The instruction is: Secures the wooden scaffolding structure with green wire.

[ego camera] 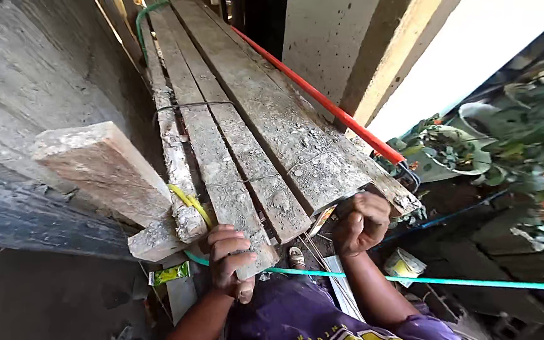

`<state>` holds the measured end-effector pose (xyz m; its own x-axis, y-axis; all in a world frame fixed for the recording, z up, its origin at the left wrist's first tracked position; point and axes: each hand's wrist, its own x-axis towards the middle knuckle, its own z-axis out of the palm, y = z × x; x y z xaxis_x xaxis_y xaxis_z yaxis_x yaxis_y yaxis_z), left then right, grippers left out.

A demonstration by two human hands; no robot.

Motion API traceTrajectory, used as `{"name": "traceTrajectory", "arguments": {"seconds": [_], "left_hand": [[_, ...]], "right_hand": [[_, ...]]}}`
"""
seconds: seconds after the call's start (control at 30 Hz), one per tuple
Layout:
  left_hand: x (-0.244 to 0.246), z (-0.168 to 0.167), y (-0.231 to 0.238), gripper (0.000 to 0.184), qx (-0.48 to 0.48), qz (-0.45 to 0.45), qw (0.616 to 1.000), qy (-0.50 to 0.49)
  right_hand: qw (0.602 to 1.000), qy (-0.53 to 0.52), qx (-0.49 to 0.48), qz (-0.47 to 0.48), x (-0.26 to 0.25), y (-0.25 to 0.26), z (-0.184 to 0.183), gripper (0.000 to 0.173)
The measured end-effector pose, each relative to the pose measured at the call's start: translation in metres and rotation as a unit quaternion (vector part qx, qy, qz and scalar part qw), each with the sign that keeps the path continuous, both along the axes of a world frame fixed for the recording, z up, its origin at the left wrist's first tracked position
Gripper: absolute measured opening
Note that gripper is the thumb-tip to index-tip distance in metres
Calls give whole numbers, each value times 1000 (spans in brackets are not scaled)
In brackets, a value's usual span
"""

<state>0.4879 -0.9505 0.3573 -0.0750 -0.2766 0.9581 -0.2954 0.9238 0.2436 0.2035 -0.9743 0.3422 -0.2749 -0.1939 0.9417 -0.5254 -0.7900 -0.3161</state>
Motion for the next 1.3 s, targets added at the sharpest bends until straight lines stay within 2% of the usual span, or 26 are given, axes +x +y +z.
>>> {"name": "traceTrajectory", "arguments": {"seconds": [0.1,0.17,0.23,0.3,0.37,0.47,0.53,0.63,0.7,0.77,0.8,0.9,0.93,0.97,1.0,1.07,1.2,1.23,1.3], "left_hand": [[4,2,1,41,13,2,1000,-8],[3,2,2,40,18,4,1000,-9],[4,2,4,38,24,8,1000,-7],[1,2,7,40,30,17,999,-4],[-1,3,12,43,34,27,999,-5],[0,7,18,39,51,34,998,-23],[3,7,19,39,50,34,997,-38],[7,7,18,42,23,5,998,-51],[3,4,13,45,3,-16,1000,-18],[-1,1,15,32,-27,-14,1000,9],[-3,0,16,32,-39,-5,999,9],[-3,-3,22,42,-65,20,998,-14],[-5,-7,26,41,-70,33,997,-10],[-8,-10,30,43,-66,36,997,-5],[-11,-12,32,49,-63,40,997,3],[-21,-17,32,54,-70,41,995,50],[-29,-21,30,58,-93,25,989,115],[-28,-20,28,59,-96,23,988,115],[-30,-20,27,60,-103,31,987,122]], "right_hand": [[995,-22,83,40,2,22,-47,28],[992,-68,93,55,-6,23,-65,30],[996,-45,69,42,-8,23,-55,33],[999,-10,26,23,-10,23,-31,32],[999,-34,-31,29,-16,11,-21,31],[996,-57,-45,51,-19,-9,-34,27],[989,-79,-91,81,-14,-18,-35,23],[964,-166,-146,151,-13,-27,-48,26],[939,-210,-170,212,-17,-27,-58,40],[916,-260,-184,245,-14,-24,-62,57],[907,-270,-174,271,-15,-24,-63,62],[888,-207,-36,408,-37,-15,-53,68],[884,-177,6,434,-53,-13,-51,69],[896,-158,15,415,-68,-9,-47,77],[914,-127,-6,385,-88,-9,-41,85],[926,-81,-42,367,-112,-18,-21,80],[884,-86,-173,425,-124,-60,-56,106],[895,-75,-176,404,-128,-65,-59,108],[931,-2,-133,341,-156,-68,-68,100]]}}
